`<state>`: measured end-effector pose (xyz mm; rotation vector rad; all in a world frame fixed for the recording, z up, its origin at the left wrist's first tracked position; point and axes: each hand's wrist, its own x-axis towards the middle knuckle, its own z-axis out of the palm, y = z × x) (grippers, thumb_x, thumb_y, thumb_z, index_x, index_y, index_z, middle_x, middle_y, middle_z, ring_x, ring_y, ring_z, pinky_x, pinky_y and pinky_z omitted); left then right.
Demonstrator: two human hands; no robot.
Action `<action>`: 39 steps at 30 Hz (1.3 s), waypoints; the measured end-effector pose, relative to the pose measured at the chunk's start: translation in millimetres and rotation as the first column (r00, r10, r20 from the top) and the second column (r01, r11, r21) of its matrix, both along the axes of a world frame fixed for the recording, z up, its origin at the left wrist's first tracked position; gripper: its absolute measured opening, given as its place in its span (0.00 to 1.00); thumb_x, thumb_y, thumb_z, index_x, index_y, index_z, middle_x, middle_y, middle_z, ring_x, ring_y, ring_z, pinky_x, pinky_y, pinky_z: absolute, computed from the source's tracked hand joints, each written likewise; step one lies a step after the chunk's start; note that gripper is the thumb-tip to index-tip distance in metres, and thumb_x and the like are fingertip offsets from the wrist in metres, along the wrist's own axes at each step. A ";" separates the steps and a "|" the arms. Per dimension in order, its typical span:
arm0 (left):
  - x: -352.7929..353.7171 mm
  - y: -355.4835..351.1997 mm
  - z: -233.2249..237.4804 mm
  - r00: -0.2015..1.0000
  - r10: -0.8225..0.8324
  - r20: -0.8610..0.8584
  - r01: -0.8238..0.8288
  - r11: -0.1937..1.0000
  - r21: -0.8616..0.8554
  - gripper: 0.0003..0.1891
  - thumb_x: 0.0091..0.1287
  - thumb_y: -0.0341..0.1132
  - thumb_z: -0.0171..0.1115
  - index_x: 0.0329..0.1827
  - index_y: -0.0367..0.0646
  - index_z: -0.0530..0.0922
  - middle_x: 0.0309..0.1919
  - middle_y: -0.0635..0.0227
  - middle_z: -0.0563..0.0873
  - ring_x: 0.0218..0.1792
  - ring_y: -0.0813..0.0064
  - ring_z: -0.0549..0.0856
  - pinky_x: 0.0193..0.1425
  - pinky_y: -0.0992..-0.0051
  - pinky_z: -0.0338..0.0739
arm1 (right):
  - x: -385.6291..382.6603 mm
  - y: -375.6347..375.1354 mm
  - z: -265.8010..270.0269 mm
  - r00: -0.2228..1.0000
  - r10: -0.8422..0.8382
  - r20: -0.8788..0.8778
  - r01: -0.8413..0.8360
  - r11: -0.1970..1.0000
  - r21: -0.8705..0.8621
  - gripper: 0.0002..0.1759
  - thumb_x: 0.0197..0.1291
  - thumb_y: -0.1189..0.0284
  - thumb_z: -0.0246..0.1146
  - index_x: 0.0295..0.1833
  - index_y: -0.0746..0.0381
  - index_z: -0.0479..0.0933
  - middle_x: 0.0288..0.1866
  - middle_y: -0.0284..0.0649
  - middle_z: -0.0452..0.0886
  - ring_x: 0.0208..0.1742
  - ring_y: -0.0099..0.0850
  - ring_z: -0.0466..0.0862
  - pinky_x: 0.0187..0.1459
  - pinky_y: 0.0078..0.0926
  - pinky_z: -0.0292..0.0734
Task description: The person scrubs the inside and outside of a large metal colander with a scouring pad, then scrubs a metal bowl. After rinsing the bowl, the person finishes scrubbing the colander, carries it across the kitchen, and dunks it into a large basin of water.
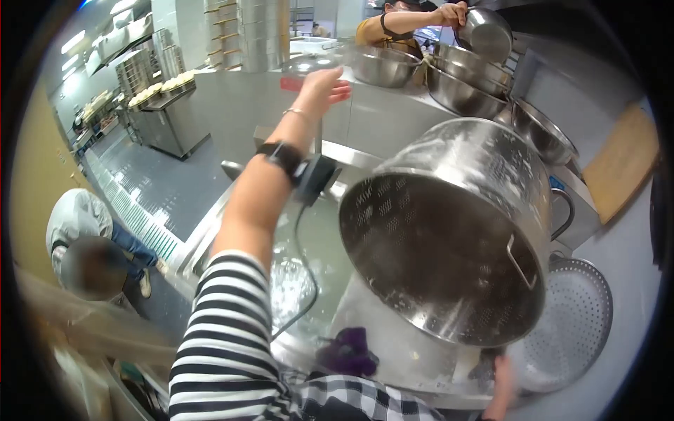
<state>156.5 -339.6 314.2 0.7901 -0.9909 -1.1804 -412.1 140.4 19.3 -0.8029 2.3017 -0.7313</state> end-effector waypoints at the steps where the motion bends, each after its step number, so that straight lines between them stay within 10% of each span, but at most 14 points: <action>1: -5.5 -28.6 9.9 1.000 -0.018 -0.003 0.018 1.000 -0.015 0.19 0.63 0.36 0.56 0.50 0.30 0.68 0.37 0.54 0.76 0.31 0.66 0.80 0.34 0.69 0.81 | -30.8 15.2 -36.7 0.997 -0.006 0.072 0.014 0.993 -0.115 0.26 0.61 0.62 0.52 0.60 0.67 0.65 0.54 0.45 0.72 0.54 0.35 0.71 0.53 0.32 0.65; 8: -53.8 -160.3 15.1 0.957 -0.017 -0.290 0.046 0.995 0.091 0.21 0.60 0.37 0.56 0.52 0.33 0.66 0.36 0.52 0.72 0.29 0.57 0.78 0.32 0.61 0.78 | 94.8 52.0 22.1 0.961 -0.265 0.076 0.271 0.960 -0.072 0.29 0.61 0.58 0.52 0.61 0.67 0.64 0.56 0.48 0.70 0.57 0.38 0.68 0.57 0.32 0.62; 11: -58.9 -176.1 27.0 0.789 -0.070 -0.610 0.181 0.976 0.122 0.26 0.61 0.36 0.55 0.60 0.36 0.59 0.52 0.45 0.68 0.55 0.49 0.70 0.59 0.50 0.65 | 137.9 57.7 53.8 0.961 -0.275 0.021 0.275 0.961 0.002 0.30 0.61 0.57 0.52 0.63 0.67 0.62 0.59 0.50 0.68 0.60 0.41 0.66 0.60 0.33 0.59; 15: -66.6 -243.1 -1.5 0.745 0.005 -0.667 0.120 0.983 0.141 0.23 0.52 0.24 0.58 0.52 0.31 0.67 0.41 0.45 0.75 0.38 0.50 0.79 0.39 0.54 0.77 | 180.4 60.5 91.2 0.962 -0.273 -0.021 0.274 0.961 0.037 0.32 0.61 0.56 0.51 0.64 0.66 0.61 0.62 0.53 0.65 0.63 0.45 0.64 0.63 0.35 0.56; 18: -53.2 -152.7 25.4 0.767 0.297 -0.569 -0.206 0.954 0.220 0.20 0.50 0.18 0.54 0.49 0.29 0.69 0.43 0.47 0.76 0.42 0.53 0.80 0.42 0.55 0.77 | 180.0 65.4 89.0 0.966 -0.259 -0.017 0.259 0.965 0.032 0.33 0.61 0.55 0.51 0.65 0.66 0.60 0.64 0.55 0.63 0.65 0.47 0.62 0.64 0.36 0.55; 21: -13.2 -186.7 -0.8 0.786 0.284 -0.549 -0.198 0.957 0.212 0.19 0.49 0.16 0.51 0.47 0.28 0.69 0.43 0.50 0.77 0.44 0.58 0.80 0.44 0.58 0.77 | 149.6 82.6 48.2 0.950 -0.123 -0.286 0.162 0.980 0.116 0.28 0.61 0.59 0.54 0.60 0.67 0.65 0.55 0.42 0.71 0.56 0.32 0.69 0.58 0.29 0.62; 23: 8.6 -171.3 2.1 0.813 0.294 -0.502 -0.232 0.955 0.185 0.18 0.48 0.16 0.51 0.46 0.28 0.70 0.43 0.52 0.77 0.43 0.59 0.81 0.44 0.60 0.77 | 199.7 33.6 104.7 0.989 -0.143 0.038 0.146 0.987 -0.069 0.29 0.60 0.59 0.54 0.61 0.67 0.65 0.57 0.40 0.69 0.57 0.30 0.67 0.60 0.27 0.59; 27: 57.9 -73.9 23.5 0.905 0.269 -0.330 -0.248 0.963 0.105 0.12 0.45 0.15 0.55 0.35 0.31 0.73 0.33 0.59 0.76 0.33 0.66 0.79 0.34 0.67 0.74 | 184.0 11.7 63.6 0.984 -0.165 0.074 0.177 0.958 -0.225 0.26 0.60 0.60 0.54 0.58 0.67 0.67 0.53 0.39 0.72 0.53 0.28 0.70 0.56 0.26 0.62; 33: 153.0 51.1 -2.9 0.915 0.284 -0.286 -0.267 0.959 0.098 0.08 0.43 0.15 0.56 0.21 0.37 0.71 0.21 0.66 0.71 0.24 0.73 0.73 0.24 0.74 0.68 | 232.3 -84.2 97.4 0.832 0.476 0.286 -0.397 0.870 -0.291 0.15 0.59 0.73 0.55 0.51 0.67 0.70 0.43 0.32 0.76 0.43 0.20 0.72 0.46 0.19 0.69; 39: 202.1 199.4 -66.2 0.938 0.346 -0.030 -0.332 0.919 0.215 0.10 0.44 0.18 0.54 0.28 0.42 0.71 0.23 0.72 0.71 0.23 0.77 0.72 0.24 0.79 0.67 | 351.1 -157.0 192.1 0.553 0.743 0.377 -0.370 0.624 -0.688 0.17 0.58 0.80 0.51 0.55 0.68 0.69 0.48 0.35 0.77 0.48 0.23 0.75 0.53 0.22 0.68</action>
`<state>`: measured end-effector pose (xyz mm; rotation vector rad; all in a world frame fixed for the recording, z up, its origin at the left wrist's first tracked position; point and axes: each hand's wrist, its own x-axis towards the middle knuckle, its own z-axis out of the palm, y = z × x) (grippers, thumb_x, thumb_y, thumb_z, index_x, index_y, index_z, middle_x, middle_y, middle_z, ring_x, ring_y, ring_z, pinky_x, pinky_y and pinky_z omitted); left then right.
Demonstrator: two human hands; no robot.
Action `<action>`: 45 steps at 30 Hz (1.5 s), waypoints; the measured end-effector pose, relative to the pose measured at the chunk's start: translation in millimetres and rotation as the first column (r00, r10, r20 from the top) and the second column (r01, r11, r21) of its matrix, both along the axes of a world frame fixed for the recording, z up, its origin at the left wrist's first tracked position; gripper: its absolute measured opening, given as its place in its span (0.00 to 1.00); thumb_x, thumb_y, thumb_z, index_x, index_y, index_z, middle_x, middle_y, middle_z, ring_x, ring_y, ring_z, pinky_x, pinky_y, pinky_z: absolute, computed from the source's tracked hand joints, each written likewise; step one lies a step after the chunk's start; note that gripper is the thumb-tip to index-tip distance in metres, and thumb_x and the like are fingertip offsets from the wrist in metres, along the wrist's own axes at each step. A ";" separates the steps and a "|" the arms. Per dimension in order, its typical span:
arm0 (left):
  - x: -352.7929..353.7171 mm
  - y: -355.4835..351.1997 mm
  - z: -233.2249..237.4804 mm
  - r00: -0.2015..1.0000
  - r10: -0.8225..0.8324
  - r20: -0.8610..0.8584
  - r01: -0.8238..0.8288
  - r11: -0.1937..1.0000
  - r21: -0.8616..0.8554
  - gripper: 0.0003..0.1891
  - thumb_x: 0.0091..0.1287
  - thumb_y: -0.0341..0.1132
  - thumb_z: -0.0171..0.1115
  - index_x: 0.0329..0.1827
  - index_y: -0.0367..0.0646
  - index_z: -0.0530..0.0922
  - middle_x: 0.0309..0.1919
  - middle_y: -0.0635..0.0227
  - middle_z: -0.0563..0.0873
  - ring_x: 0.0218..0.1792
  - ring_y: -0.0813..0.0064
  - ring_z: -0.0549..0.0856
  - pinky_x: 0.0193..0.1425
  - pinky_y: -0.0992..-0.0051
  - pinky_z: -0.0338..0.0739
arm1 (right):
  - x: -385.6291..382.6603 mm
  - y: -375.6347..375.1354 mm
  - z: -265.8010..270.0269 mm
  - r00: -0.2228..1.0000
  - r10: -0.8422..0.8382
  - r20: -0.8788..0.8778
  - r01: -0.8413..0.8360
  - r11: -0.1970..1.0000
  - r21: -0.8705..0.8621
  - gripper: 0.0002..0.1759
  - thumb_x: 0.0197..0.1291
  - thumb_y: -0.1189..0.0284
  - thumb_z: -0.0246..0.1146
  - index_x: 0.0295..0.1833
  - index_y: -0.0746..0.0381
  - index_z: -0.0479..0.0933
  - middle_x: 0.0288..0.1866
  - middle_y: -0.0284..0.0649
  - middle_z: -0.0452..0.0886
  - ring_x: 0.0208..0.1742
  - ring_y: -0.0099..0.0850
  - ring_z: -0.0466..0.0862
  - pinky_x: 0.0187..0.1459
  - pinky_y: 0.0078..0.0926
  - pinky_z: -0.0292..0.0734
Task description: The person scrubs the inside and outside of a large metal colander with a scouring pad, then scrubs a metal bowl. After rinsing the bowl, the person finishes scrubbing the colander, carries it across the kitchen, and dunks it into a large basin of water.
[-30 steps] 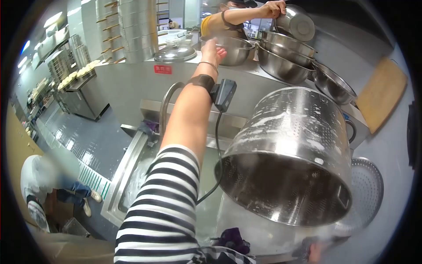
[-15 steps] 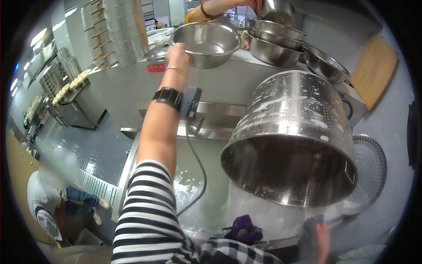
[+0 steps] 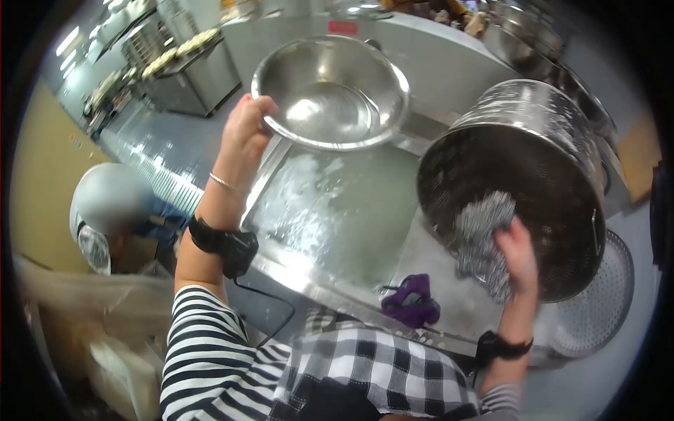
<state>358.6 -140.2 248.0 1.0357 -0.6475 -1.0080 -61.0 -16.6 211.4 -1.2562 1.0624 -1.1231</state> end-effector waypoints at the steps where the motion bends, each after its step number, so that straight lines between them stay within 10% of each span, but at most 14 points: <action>1: 7.4 16.1 -11.4 0.998 -0.010 0.064 0.008 0.999 0.034 0.11 0.44 0.18 0.54 0.30 0.41 0.71 0.24 0.72 0.72 0.23 0.78 0.72 0.25 0.80 0.68 | 17.4 -12.9 13.7 0.999 0.049 0.006 -0.048 0.993 -0.105 0.16 0.60 0.80 0.50 0.54 0.68 0.70 0.48 0.35 0.77 0.48 0.23 0.75 0.53 0.22 0.68; 6: -10.8 89.1 -45.1 0.995 -0.096 -0.008 0.096 0.989 0.109 0.10 0.47 0.19 0.54 0.33 0.40 0.71 0.25 0.72 0.75 0.24 0.82 0.74 0.26 0.83 0.68 | 121.6 -76.9 43.7 0.917 0.302 -0.259 -0.360 0.908 -0.215 0.19 0.58 0.78 0.50 0.56 0.66 0.70 0.48 0.38 0.78 0.46 0.24 0.75 0.50 0.22 0.68; 9: -19.1 102.5 -56.1 0.988 -0.154 -0.012 0.154 0.976 0.153 0.12 0.47 0.19 0.53 0.36 0.39 0.72 0.28 0.69 0.76 0.28 0.79 0.76 0.31 0.81 0.71 | 179.8 -97.6 6.3 0.551 -0.008 -0.835 -0.559 0.739 -0.376 0.14 0.56 0.70 0.53 0.48 0.58 0.75 0.44 0.45 0.77 0.47 0.42 0.76 0.51 0.35 0.70; 11: -25.8 106.3 -62.9 0.980 -0.200 -0.019 0.201 0.966 0.166 0.15 0.46 0.18 0.52 0.39 0.38 0.72 0.30 0.67 0.77 0.31 0.76 0.78 0.36 0.79 0.73 | 206.9 -93.3 -27.1 0.146 -0.092 -0.985 -0.693 0.701 -0.168 0.15 0.53 0.71 0.55 0.47 0.54 0.76 0.43 0.44 0.77 0.48 0.42 0.76 0.49 0.36 0.72; 13: -34.4 105.0 -68.7 0.969 -0.247 -0.009 0.246 0.965 0.092 0.07 0.49 0.22 0.54 0.32 0.40 0.72 0.26 0.71 0.76 0.25 0.82 0.75 0.27 0.84 0.67 | 212.1 -89.5 -37.0 0.146 -0.014 -0.989 -0.727 0.677 -0.116 0.16 0.53 0.71 0.56 0.50 0.55 0.75 0.44 0.45 0.78 0.47 0.42 0.77 0.47 0.35 0.73; 15: -36.6 103.1 -72.0 0.965 -0.262 0.010 0.259 0.957 0.132 0.07 0.50 0.23 0.54 0.33 0.39 0.72 0.26 0.71 0.76 0.25 0.82 0.74 0.29 0.83 0.68 | 199.4 -100.7 -33.7 0.432 0.186 -0.883 -0.610 0.781 -0.134 0.18 0.53 0.72 0.56 0.52 0.56 0.74 0.42 0.46 0.79 0.44 0.38 0.79 0.45 0.31 0.73; 18: -40.4 101.2 -82.6 0.965 -0.264 -0.011 0.261 0.946 0.192 0.08 0.49 0.22 0.53 0.33 0.39 0.72 0.26 0.71 0.75 0.27 0.82 0.74 0.30 0.82 0.68 | 167.5 -118.1 -31.5 0.844 0.495 -0.205 -0.503 0.864 0.016 0.16 0.58 0.75 0.52 0.52 0.63 0.72 0.42 0.35 0.79 0.42 0.23 0.78 0.44 0.22 0.73; 27: -88.3 80.9 -99.0 0.949 -0.285 -0.134 0.309 0.926 0.216 0.12 0.44 0.17 0.52 0.30 0.42 0.70 0.25 0.73 0.73 0.25 0.80 0.72 0.27 0.81 0.68 | 81.6 -86.2 -73.2 0.730 0.103 0.676 -0.324 0.923 0.210 0.17 0.65 0.69 0.46 0.56 0.62 0.68 0.47 0.40 0.78 0.43 0.33 0.80 0.46 0.31 0.77; 35: -107.8 77.1 -120.6 0.941 -0.336 -0.034 0.330 0.893 0.308 0.09 0.47 0.20 0.52 0.30 0.41 0.70 0.25 0.70 0.73 0.24 0.77 0.73 0.26 0.77 0.67 | 45.4 -55.6 -60.5 0.770 -0.048 0.636 -0.206 0.925 0.319 0.20 0.68 0.60 0.41 0.55 0.61 0.68 0.51 0.40 0.76 0.51 0.36 0.77 0.55 0.42 0.70; 41: -114.1 74.3 -137.7 0.941 -0.333 -0.051 0.330 0.882 0.335 0.08 0.46 0.20 0.52 0.29 0.42 0.70 0.23 0.71 0.73 0.22 0.79 0.72 0.24 0.79 0.65 | 34.9 -52.5 -86.6 0.752 -0.116 0.649 -0.221 0.883 0.414 0.20 0.54 0.73 0.54 0.55 0.64 0.69 0.49 0.40 0.77 0.52 0.35 0.75 0.54 0.39 0.70; 45: -126.4 86.6 -138.0 0.944 -0.327 -0.041 0.320 0.884 0.340 0.08 0.47 0.20 0.53 0.29 0.41 0.70 0.23 0.71 0.73 0.22 0.79 0.73 0.23 0.80 0.66 | 72.0 -53.7 -101.4 0.996 0.081 -0.046 -0.082 0.996 -0.023 0.23 0.49 0.81 0.54 0.54 0.62 0.70 0.51 0.39 0.75 0.52 0.37 0.75 0.52 0.26 0.72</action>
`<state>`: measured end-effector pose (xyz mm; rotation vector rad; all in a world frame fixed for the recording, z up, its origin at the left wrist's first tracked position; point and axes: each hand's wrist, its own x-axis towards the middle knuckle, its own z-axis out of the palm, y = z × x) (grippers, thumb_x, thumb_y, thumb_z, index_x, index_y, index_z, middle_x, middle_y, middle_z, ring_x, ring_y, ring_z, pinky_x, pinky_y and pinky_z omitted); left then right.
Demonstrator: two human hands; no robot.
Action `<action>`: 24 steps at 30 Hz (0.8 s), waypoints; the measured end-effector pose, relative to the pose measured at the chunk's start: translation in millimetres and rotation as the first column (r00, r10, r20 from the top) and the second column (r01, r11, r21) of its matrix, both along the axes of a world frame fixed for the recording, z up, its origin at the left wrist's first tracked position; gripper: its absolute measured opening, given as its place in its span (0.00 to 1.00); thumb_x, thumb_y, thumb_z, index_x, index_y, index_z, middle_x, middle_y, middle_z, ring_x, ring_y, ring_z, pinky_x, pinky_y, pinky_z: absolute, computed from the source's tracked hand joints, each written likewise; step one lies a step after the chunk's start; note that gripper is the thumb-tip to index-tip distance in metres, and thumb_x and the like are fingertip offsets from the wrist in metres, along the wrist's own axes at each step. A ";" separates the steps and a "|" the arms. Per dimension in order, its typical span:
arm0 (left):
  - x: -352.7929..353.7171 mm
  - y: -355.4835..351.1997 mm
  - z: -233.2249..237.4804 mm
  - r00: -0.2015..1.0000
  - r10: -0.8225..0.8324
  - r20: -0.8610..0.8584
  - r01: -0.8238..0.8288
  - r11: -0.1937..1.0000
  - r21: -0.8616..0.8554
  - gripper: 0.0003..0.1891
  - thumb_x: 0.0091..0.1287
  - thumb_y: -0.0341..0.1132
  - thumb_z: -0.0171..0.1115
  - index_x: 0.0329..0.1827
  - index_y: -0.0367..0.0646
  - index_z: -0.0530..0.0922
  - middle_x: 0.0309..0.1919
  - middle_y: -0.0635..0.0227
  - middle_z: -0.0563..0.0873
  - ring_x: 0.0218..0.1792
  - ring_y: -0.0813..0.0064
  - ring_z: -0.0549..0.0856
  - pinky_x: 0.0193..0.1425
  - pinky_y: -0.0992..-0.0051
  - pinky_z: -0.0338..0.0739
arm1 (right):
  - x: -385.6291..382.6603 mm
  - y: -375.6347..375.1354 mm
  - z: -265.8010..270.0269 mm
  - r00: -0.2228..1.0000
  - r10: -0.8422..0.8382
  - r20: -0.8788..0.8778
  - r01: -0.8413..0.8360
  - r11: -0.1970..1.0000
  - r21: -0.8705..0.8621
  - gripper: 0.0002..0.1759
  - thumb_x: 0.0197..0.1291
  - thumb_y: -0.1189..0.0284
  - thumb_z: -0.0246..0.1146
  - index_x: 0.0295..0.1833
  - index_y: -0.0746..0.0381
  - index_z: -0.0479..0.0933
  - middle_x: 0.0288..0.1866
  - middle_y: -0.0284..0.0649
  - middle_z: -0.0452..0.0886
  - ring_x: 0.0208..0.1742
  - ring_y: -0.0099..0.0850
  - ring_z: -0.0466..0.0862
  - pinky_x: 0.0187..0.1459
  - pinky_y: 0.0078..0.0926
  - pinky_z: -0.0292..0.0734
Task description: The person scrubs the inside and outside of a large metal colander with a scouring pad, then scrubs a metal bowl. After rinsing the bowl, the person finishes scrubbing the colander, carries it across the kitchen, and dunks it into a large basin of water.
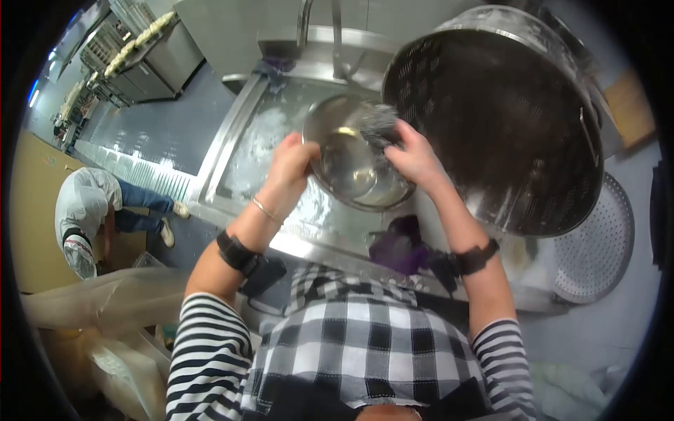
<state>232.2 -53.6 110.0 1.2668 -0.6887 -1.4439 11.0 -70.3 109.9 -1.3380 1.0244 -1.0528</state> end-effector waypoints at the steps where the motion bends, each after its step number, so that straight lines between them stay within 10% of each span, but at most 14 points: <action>1: -1.6 4.9 3.0 1.000 -0.018 -0.003 0.018 1.000 -0.013 0.09 0.46 0.19 0.52 0.29 0.42 0.71 0.22 0.72 0.74 0.22 0.79 0.74 0.23 0.80 0.67 | 8.5 3.5 -8.1 0.849 -0.051 -0.526 -0.106 0.959 -0.263 0.24 0.48 0.80 0.55 0.55 0.58 0.70 0.50 0.40 0.75 0.54 0.39 0.74 0.51 0.28 0.72; 2: -4.1 2.7 9.8 0.999 -0.038 -0.005 0.037 0.998 -0.057 0.10 0.45 0.18 0.52 0.29 0.43 0.71 0.22 0.72 0.74 0.22 0.79 0.74 0.23 0.79 0.67 | 15.2 0.9 -8.7 0.456 -0.256 -0.853 -0.339 0.836 -0.432 0.25 0.47 0.79 0.56 0.55 0.55 0.71 0.50 0.42 0.74 0.55 0.40 0.73 0.51 0.31 0.73; 4: -9.1 0.6 12.7 0.999 -0.034 0.034 0.035 0.999 -0.031 0.11 0.45 0.19 0.53 0.33 0.39 0.72 0.24 0.69 0.75 0.21 0.77 0.74 0.21 0.78 0.67 | 26.5 0.7 -24.0 0.321 -0.174 -0.931 -0.453 0.835 -0.313 0.24 0.47 0.77 0.57 0.53 0.50 0.74 0.49 0.43 0.73 0.57 0.43 0.70 0.51 0.35 0.73; 6: -12.4 -1.8 6.7 0.998 -0.039 0.043 0.039 0.999 0.007 0.11 0.45 0.19 0.53 0.32 0.40 0.71 0.25 0.69 0.75 0.22 0.78 0.74 0.21 0.79 0.66 | 23.9 -9.1 -31.7 0.375 -0.135 -0.917 -0.426 0.854 -0.300 0.22 0.46 0.79 0.57 0.51 0.54 0.76 0.48 0.44 0.75 0.55 0.43 0.73 0.50 0.32 0.74; 7: -12.1 -0.4 5.3 0.998 -0.040 0.041 0.040 0.999 0.002 0.11 0.45 0.19 0.53 0.32 0.40 0.71 0.25 0.69 0.75 0.22 0.78 0.74 0.21 0.79 0.66 | 18.5 -17.4 -31.3 0.599 -0.003 -0.801 -0.255 0.947 -0.195 0.22 0.46 0.79 0.56 0.51 0.56 0.75 0.47 0.44 0.77 0.52 0.41 0.75 0.49 0.30 0.73; 9: -9.4 1.2 1.0 0.999 -0.053 0.010 0.053 0.999 -0.006 0.10 0.45 0.20 0.54 0.32 0.40 0.72 0.25 0.70 0.75 0.24 0.78 0.74 0.23 0.79 0.66 | 3.8 -31.0 -38.9 0.903 -0.020 -0.429 0.037 0.999 0.032 0.22 0.44 0.78 0.56 0.50 0.65 0.74 0.43 0.42 0.80 0.43 0.35 0.80 0.47 0.26 0.73; 10: -7.9 0.3 -2.0 0.998 -0.055 0.007 0.055 0.998 -0.010 0.10 0.45 0.20 0.54 0.32 0.40 0.72 0.25 0.70 0.75 0.24 0.78 0.74 0.23 0.79 0.66 | -9.9 -28.4 -31.8 0.999 0.039 0.024 -0.043 0.979 0.197 0.18 0.46 0.76 0.58 0.47 0.66 0.75 0.42 0.38 0.80 0.43 0.31 0.79 0.45 0.27 0.73; 12: -4.0 -1.6 -10.6 0.998 -0.040 -0.043 0.041 0.999 0.021 0.10 0.45 0.20 0.54 0.32 0.40 0.71 0.25 0.70 0.74 0.26 0.79 0.74 0.25 0.79 0.67 | -33.7 -13.2 -22.8 0.905 -0.003 0.425 -0.143 0.940 0.309 0.15 0.48 0.73 0.59 0.44 0.63 0.75 0.41 0.37 0.79 0.42 0.30 0.79 0.44 0.27 0.72; 21: 22.7 -25.2 -8.8 0.993 0.066 -0.100 -0.068 0.998 -0.017 0.11 0.45 0.17 0.52 0.33 0.38 0.72 0.30 0.67 0.75 0.32 0.74 0.74 0.34 0.77 0.69 | -145.0 46.7 -98.0 0.820 -0.563 0.102 0.392 0.682 0.618 0.15 0.52 0.68 0.60 0.47 0.50 0.76 0.45 0.29 0.78 0.53 0.26 0.73 0.46 0.37 0.70; 24: 30.3 -26.5 11.8 0.984 0.094 -0.152 -0.099 0.995 -0.031 0.12 0.46 0.18 0.51 0.34 0.39 0.73 0.31 0.67 0.76 0.35 0.73 0.75 0.38 0.76 0.71 | -190.4 68.8 -173.0 0.869 -0.454 0.197 0.328 0.826 0.458 0.09 0.49 0.71 0.60 0.38 0.54 0.77 0.41 0.35 0.79 0.48 0.27 0.78 0.45 0.29 0.76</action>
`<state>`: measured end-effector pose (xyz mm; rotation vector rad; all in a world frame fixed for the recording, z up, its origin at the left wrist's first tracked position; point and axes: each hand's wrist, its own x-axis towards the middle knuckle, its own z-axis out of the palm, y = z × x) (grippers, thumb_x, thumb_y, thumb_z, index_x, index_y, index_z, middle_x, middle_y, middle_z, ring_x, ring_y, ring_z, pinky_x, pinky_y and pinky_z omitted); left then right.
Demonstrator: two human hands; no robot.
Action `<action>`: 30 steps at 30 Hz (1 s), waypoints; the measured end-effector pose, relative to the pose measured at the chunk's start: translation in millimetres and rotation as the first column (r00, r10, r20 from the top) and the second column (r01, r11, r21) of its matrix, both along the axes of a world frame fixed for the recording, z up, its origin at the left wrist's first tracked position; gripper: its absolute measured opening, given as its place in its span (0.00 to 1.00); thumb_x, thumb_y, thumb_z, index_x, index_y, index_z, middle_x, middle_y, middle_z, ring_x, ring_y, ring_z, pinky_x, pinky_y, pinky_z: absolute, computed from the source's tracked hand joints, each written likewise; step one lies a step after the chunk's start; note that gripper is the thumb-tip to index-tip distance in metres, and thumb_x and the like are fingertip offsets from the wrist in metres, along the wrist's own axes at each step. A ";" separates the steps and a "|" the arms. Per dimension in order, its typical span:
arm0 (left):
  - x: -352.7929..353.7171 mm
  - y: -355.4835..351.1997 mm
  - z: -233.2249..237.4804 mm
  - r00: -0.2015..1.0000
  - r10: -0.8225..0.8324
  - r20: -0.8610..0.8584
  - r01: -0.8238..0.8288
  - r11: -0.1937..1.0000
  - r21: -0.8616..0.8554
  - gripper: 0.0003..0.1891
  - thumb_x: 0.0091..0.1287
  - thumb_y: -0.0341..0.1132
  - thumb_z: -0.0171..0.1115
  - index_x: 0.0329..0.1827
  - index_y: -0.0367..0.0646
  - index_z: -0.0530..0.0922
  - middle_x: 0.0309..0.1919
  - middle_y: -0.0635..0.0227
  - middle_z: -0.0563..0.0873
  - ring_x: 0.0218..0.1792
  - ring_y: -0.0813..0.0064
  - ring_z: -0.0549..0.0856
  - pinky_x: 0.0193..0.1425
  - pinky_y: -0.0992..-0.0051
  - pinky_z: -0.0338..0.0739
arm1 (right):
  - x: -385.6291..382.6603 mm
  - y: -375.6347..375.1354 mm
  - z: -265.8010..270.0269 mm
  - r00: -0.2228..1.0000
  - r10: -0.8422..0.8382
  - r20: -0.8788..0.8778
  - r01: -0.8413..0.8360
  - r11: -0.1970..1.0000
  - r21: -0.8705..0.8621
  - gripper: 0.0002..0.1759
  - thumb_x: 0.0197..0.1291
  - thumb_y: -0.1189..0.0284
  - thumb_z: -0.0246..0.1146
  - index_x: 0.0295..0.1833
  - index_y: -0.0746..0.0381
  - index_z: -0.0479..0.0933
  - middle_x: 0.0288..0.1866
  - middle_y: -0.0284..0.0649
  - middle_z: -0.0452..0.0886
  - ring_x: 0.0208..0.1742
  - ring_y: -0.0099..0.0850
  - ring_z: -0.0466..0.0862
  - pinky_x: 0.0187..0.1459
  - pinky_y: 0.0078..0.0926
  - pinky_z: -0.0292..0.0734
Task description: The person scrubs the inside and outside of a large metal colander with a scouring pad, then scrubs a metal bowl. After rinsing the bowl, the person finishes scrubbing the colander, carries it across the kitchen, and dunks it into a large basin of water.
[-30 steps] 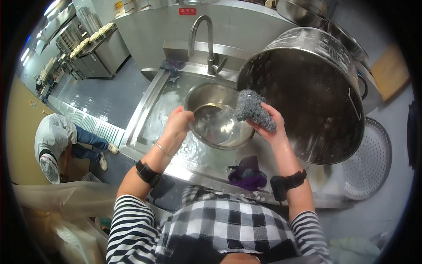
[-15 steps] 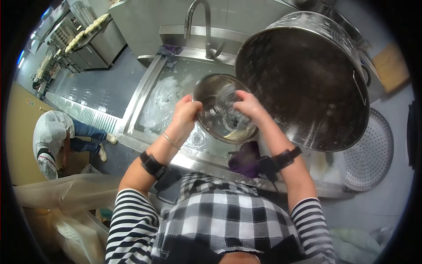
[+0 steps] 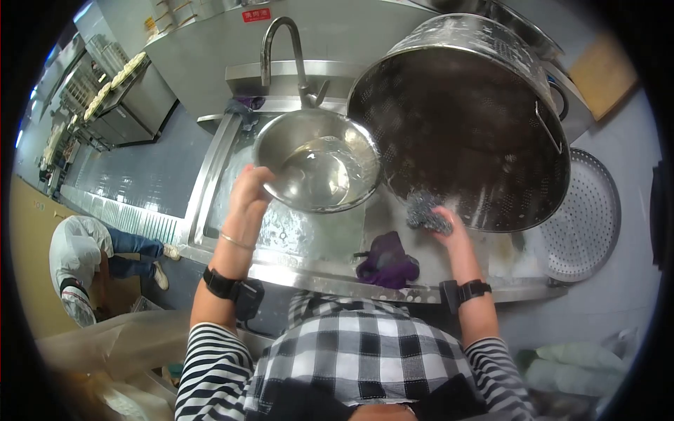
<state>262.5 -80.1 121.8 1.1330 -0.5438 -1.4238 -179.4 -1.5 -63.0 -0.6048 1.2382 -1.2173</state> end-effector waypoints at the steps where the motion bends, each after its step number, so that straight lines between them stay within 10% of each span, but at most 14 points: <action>1: 6.8 -0.2 5.3 0.997 -0.014 -0.070 0.013 1.000 -0.011 0.12 0.46 0.17 0.51 0.35 0.39 0.73 0.31 0.67 0.76 0.35 0.72 0.76 0.39 0.75 0.73 | 7.7 18.6 17.0 0.997 -0.057 -0.042 0.055 0.998 -0.041 0.09 0.49 0.72 0.60 0.39 0.54 0.77 0.41 0.36 0.79 0.48 0.29 0.77 0.47 0.34 0.75; 8: 38.9 -34.3 99.6 0.989 0.032 -0.145 -0.056 0.985 -0.162 0.09 0.47 0.15 0.53 0.28 0.39 0.71 0.25 0.67 0.76 0.26 0.73 0.78 0.34 0.77 0.78 | -10.0 84.4 -1.4 0.827 -0.305 0.472 0.200 0.944 0.261 0.12 0.46 0.69 0.60 0.39 0.59 0.77 0.40 0.41 0.80 0.45 0.39 0.78 0.50 0.47 0.71; 12: 47.9 -101.1 147.4 0.995 0.066 -0.074 -0.082 0.968 -0.236 0.08 0.51 0.18 0.56 0.21 0.41 0.68 0.15 0.70 0.72 0.14 0.77 0.75 0.19 0.81 0.76 | -21.5 139.5 -80.2 0.910 -0.413 -0.010 0.412 0.908 -0.077 0.15 0.44 0.70 0.60 0.40 0.60 0.76 0.39 0.42 0.81 0.43 0.41 0.79 0.50 0.47 0.71; 18: -12.0 -237.7 206.5 0.976 0.144 -0.164 -0.189 0.933 -0.305 0.07 0.48 0.21 0.59 0.26 0.41 0.70 0.21 0.68 0.71 0.13 0.77 0.68 0.14 0.77 0.64 | 16.9 178.8 58.8 0.700 -0.222 -0.679 0.143 0.975 -0.171 0.25 0.42 0.80 0.64 0.50 0.62 0.71 0.52 0.40 0.74 0.56 0.34 0.72 0.59 0.34 0.64; 22: -66.1 -323.0 215.3 0.932 0.208 -0.298 -0.297 0.908 -0.296 0.08 0.49 0.21 0.58 0.31 0.37 0.72 0.26 0.63 0.76 0.19 0.69 0.75 0.18 0.70 0.70 | 32.7 189.3 97.7 0.657 -0.271 -0.703 0.252 0.958 -0.135 0.26 0.46 0.82 0.63 0.55 0.64 0.69 0.56 0.42 0.71 0.60 0.34 0.69 0.63 0.31 0.59; 27: -98.7 -415.7 201.3 0.892 0.263 -0.369 -0.355 0.912 -0.208 0.12 0.49 0.24 0.59 0.38 0.34 0.72 0.30 0.60 0.77 0.22 0.65 0.78 0.23 0.66 0.73 | -2.8 238.4 41.8 0.292 -0.277 -0.916 0.152 0.959 -0.241 0.25 0.45 0.76 0.66 0.52 0.65 0.71 0.52 0.41 0.73 0.54 0.36 0.74 0.57 0.33 0.68; 28: -96.0 -426.2 188.2 0.962 0.194 -0.194 -0.251 0.907 -0.339 0.12 0.48 0.23 0.58 0.37 0.34 0.72 0.27 0.61 0.77 0.22 0.66 0.78 0.23 0.67 0.73 | -9.7 252.8 23.9 0.284 -0.274 -0.919 0.165 0.958 -0.234 0.25 0.45 0.76 0.66 0.52 0.65 0.71 0.52 0.41 0.73 0.54 0.36 0.74 0.57 0.33 0.68; 30: -101.3 -461.0 189.9 0.928 0.209 -0.308 -0.285 0.932 -0.225 0.11 0.48 0.21 0.57 0.36 0.34 0.72 0.25 0.61 0.77 0.21 0.68 0.78 0.22 0.69 0.72 | -26.6 273.5 -3.2 0.672 -0.479 -0.565 0.384 0.877 -0.287 0.34 0.40 0.85 0.64 0.57 0.60 0.66 0.54 0.39 0.69 0.59 0.34 0.68 0.57 0.34 0.67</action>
